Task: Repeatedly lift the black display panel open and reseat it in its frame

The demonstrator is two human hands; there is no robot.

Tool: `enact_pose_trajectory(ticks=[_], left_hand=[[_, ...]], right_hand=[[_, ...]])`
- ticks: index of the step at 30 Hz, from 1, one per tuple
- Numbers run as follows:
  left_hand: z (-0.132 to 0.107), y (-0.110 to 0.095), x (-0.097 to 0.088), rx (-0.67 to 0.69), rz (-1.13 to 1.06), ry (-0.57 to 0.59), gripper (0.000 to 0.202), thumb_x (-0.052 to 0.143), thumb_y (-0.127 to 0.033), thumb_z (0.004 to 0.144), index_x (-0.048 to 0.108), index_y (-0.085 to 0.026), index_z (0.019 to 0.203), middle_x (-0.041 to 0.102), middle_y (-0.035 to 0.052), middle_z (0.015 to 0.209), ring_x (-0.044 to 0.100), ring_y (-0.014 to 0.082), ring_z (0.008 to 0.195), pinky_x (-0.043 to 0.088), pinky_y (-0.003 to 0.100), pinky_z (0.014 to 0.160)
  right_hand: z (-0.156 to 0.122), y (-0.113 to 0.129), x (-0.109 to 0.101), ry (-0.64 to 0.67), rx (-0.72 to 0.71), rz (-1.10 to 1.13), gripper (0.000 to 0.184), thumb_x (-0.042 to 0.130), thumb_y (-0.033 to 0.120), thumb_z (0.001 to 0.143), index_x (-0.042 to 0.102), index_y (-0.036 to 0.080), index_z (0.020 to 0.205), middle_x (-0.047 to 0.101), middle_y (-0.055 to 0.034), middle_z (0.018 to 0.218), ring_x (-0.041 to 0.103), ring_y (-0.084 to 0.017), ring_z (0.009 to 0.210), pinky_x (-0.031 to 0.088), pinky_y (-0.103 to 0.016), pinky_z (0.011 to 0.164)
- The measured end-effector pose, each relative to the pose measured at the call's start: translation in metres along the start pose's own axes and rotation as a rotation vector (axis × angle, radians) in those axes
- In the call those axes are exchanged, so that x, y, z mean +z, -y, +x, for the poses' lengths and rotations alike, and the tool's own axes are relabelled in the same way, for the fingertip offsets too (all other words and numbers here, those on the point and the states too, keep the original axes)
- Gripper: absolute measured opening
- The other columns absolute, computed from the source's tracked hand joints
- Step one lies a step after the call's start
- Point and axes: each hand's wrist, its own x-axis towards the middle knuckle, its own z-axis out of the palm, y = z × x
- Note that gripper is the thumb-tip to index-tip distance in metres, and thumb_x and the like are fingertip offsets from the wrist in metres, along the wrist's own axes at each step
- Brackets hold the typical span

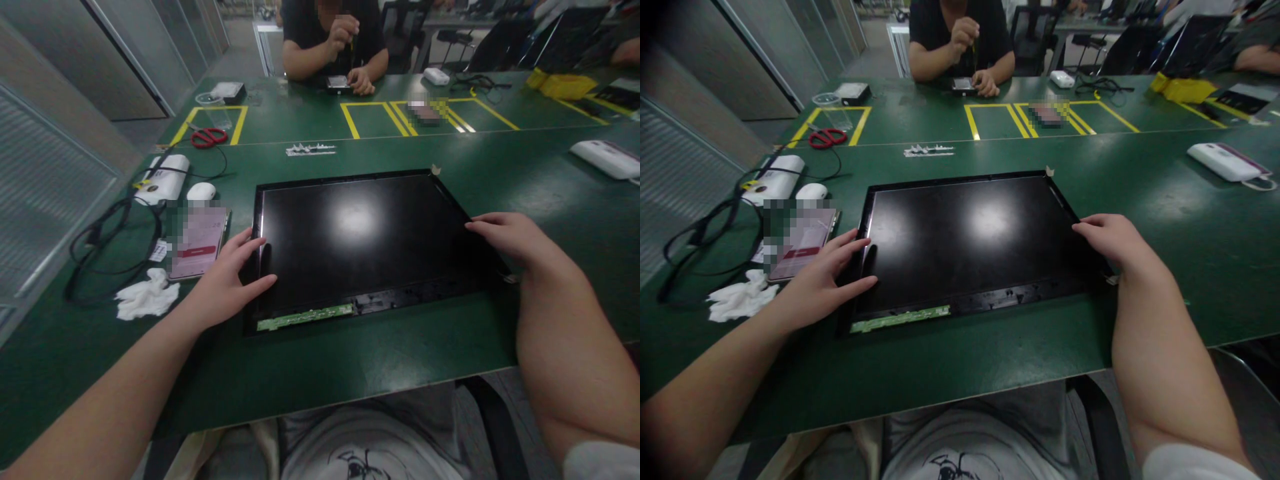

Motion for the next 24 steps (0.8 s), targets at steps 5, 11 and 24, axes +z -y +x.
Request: enact_pose_trajectory(ticks=[5,11,24], left_hand=[[-0.001,-0.005,0.001,-0.016,0.006,-0.012,0.085,0.071,-0.061,0.086,0.057,-0.016,0.156,0.032,0.0214,0.179,0.037,0.0438,0.163,0.036,0.064,0.130],[-0.002,-0.004,0.000,-0.030,0.033,-0.020,0.083,0.069,-0.060,0.086,0.057,-0.017,0.156,0.031,0.0207,0.180,0.034,0.0422,0.165,0.036,0.064,0.130],[-0.002,-0.001,-0.003,-0.011,0.050,-0.004,0.079,0.069,-0.066,0.090,0.057,-0.025,0.157,0.030,0.0173,0.181,0.034,0.0452,0.164,0.039,0.069,0.126]], right_hand=[[-0.004,0.004,-0.003,0.080,0.127,0.197,0.014,0.076,0.029,0.076,0.076,0.022,0.088,0.079,-0.0103,0.107,0.070,-0.022,0.097,0.057,-0.031,0.078],[-0.010,0.007,-0.013,0.178,0.196,0.428,0.021,0.070,0.010,0.073,0.074,0.023,0.089,0.077,-0.0054,0.094,0.067,-0.013,0.079,0.053,-0.019,0.062],[-0.016,0.014,-0.004,0.257,0.267,0.570,0.046,0.083,0.008,0.068,0.063,0.026,0.105,0.076,-0.0002,0.081,0.073,-0.021,0.067,0.063,-0.033,0.058]])
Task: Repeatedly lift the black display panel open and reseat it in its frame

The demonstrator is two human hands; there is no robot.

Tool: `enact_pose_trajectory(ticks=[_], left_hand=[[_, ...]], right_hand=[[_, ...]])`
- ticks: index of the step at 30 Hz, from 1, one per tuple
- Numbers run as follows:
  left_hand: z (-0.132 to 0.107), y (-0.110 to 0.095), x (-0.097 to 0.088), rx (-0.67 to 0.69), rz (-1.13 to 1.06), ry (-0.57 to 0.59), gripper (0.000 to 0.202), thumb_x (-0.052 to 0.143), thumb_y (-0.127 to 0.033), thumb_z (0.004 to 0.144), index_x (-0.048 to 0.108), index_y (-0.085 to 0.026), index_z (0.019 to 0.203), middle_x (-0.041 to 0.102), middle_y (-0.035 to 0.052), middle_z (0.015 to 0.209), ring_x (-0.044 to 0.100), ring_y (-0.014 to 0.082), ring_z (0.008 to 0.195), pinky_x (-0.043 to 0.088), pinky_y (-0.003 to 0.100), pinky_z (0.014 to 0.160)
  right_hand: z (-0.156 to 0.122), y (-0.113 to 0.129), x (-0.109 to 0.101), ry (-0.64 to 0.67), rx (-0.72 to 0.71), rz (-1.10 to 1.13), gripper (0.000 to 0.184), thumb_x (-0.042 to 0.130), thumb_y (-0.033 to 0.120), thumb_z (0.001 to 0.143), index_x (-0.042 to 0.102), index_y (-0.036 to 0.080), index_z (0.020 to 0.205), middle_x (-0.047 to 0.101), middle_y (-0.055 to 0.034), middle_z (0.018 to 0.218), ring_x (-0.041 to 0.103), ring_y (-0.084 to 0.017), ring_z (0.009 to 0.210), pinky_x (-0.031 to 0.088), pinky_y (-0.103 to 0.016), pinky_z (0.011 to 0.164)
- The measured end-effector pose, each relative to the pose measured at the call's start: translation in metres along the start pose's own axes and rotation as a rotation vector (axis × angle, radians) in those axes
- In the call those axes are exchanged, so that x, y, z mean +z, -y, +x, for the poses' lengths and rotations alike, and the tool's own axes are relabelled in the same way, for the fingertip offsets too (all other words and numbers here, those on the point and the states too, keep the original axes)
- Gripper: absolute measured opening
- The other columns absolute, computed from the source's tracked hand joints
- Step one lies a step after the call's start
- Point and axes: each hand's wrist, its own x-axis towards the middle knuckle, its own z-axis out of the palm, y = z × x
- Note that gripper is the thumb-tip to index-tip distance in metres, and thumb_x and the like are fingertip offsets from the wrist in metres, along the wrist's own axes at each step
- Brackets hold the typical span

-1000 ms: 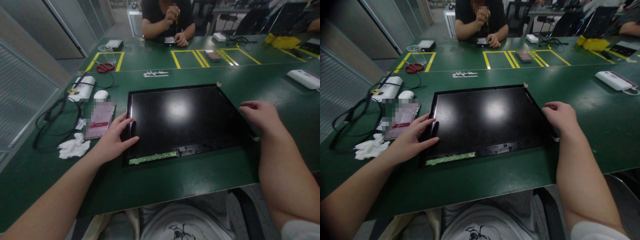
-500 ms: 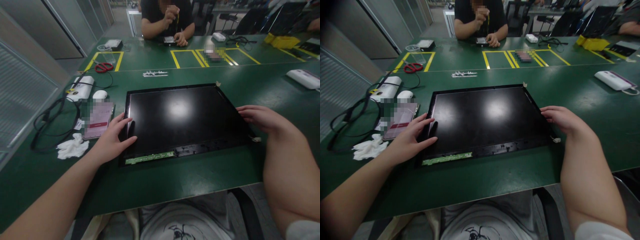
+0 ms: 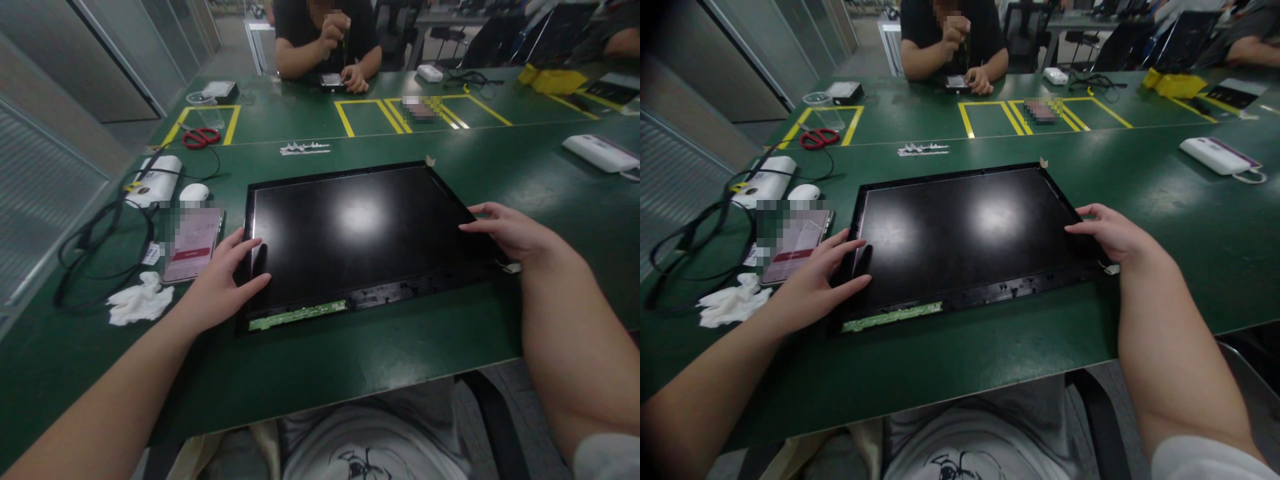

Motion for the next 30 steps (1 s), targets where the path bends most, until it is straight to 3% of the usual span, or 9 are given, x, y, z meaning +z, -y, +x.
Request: enact_pose_trajectory(ticks=[9,30], left_hand=[[0.0005,0.0001,0.0005,0.001,0.024,0.004,0.078,0.068,-0.060,0.091,0.055,-0.022,0.158,0.030,0.0194,0.181,0.033,0.0445,0.165,0.040,0.067,0.126],[0.0012,-0.0004,0.0006,-0.009,-0.007,0.007,0.080,0.069,-0.063,0.089,0.057,-0.022,0.156,0.029,0.0193,0.181,0.033,0.0472,0.164,0.038,0.069,0.127]], right_hand=[[-0.0091,0.0040,0.0088,-0.037,-0.008,0.011,0.046,0.080,0.001,0.067,0.061,0.025,0.102,0.075,0.0003,0.078,0.072,-0.019,0.066,0.063,-0.029,0.059],[-0.0023,0.0014,0.0045,-0.050,-0.008,-0.002,0.053,0.083,0.004,0.062,0.063,0.026,0.106,0.076,-0.0013,0.086,0.074,-0.021,0.073,0.063,-0.032,0.064]])
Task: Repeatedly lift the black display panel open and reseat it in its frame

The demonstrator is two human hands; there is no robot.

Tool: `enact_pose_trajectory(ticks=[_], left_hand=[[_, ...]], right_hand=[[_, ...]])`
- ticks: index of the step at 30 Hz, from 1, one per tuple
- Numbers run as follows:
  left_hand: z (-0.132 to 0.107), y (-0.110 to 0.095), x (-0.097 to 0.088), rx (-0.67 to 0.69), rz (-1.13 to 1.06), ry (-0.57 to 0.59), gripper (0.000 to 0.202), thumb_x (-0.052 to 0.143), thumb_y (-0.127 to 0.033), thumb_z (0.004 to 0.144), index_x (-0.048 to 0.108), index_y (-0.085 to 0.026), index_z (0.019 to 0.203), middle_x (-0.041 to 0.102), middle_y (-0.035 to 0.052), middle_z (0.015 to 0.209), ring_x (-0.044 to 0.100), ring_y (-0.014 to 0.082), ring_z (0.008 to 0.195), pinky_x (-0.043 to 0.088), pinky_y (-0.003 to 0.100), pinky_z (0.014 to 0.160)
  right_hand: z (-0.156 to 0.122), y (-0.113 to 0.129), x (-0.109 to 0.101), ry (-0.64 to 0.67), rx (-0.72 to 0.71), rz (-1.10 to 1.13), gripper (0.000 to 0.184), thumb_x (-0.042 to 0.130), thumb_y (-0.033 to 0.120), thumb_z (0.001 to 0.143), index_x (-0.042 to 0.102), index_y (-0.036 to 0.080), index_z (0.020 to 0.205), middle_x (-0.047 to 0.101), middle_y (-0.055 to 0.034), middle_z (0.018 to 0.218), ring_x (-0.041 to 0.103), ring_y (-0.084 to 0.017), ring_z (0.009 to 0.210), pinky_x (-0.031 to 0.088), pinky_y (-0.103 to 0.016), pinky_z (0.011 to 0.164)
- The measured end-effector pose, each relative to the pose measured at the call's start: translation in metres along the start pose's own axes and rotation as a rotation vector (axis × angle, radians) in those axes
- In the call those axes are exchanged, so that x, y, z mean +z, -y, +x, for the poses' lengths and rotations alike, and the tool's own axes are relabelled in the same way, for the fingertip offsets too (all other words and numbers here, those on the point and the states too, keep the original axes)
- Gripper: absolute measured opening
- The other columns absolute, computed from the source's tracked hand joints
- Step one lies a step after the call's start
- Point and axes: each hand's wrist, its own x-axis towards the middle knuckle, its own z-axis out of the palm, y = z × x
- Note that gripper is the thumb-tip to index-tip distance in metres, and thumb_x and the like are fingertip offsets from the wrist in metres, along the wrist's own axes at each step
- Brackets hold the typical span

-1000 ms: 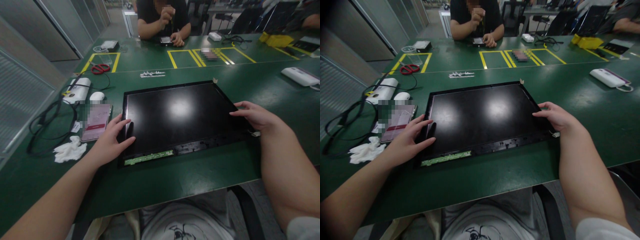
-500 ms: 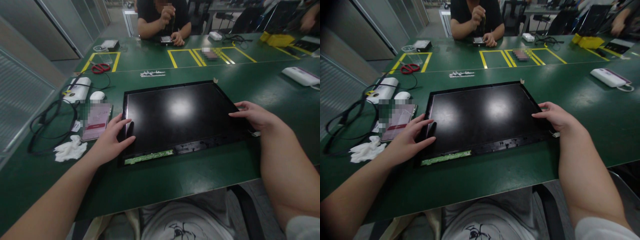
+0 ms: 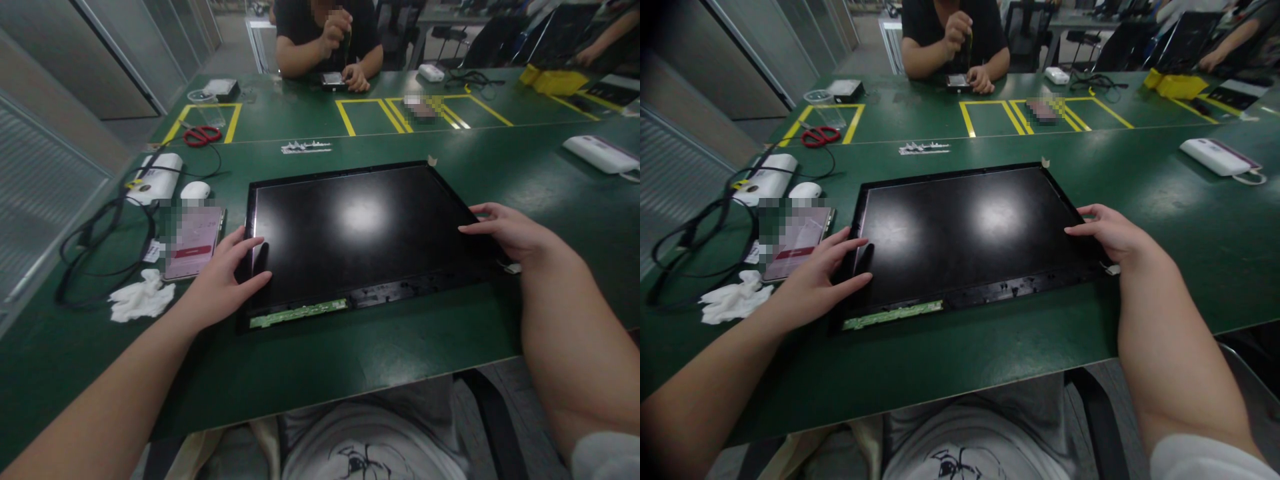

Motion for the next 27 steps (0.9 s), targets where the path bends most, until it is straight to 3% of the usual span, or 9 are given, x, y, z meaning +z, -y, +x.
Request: enact_pose_trajectory(ticks=[11,22,27], left_hand=[[-0.001,0.000,0.000,0.013,0.004,0.003,0.078,0.069,-0.063,0.090,0.057,-0.023,0.156,0.030,0.0179,0.181,0.035,0.0461,0.163,0.039,0.069,0.126],[-0.001,-0.002,0.000,0.015,-0.003,-0.002,0.077,0.069,-0.062,0.090,0.058,-0.022,0.155,0.030,0.0185,0.181,0.032,0.0450,0.165,0.038,0.067,0.127],[-0.001,-0.004,-0.001,0.008,-0.019,0.007,0.079,0.070,-0.062,0.089,0.058,-0.022,0.155,0.030,0.0185,0.181,0.031,0.0444,0.166,0.038,0.068,0.128]], right_hand=[[0.002,-0.001,-0.002,0.035,0.002,-0.009,0.052,0.082,0.006,0.062,0.063,0.025,0.106,0.076,-0.0007,0.084,0.073,-0.020,0.072,0.063,-0.032,0.065],[-0.006,0.004,0.006,-0.039,0.006,-0.019,0.050,0.080,0.001,0.063,0.062,0.026,0.102,0.074,0.0002,0.080,0.071,-0.019,0.068,0.061,-0.029,0.059],[-0.009,0.006,0.007,-0.069,0.033,-0.009,0.044,0.082,0.007,0.066,0.064,0.027,0.100,0.072,-0.0002,0.079,0.069,-0.020,0.066,0.058,-0.030,0.055]])
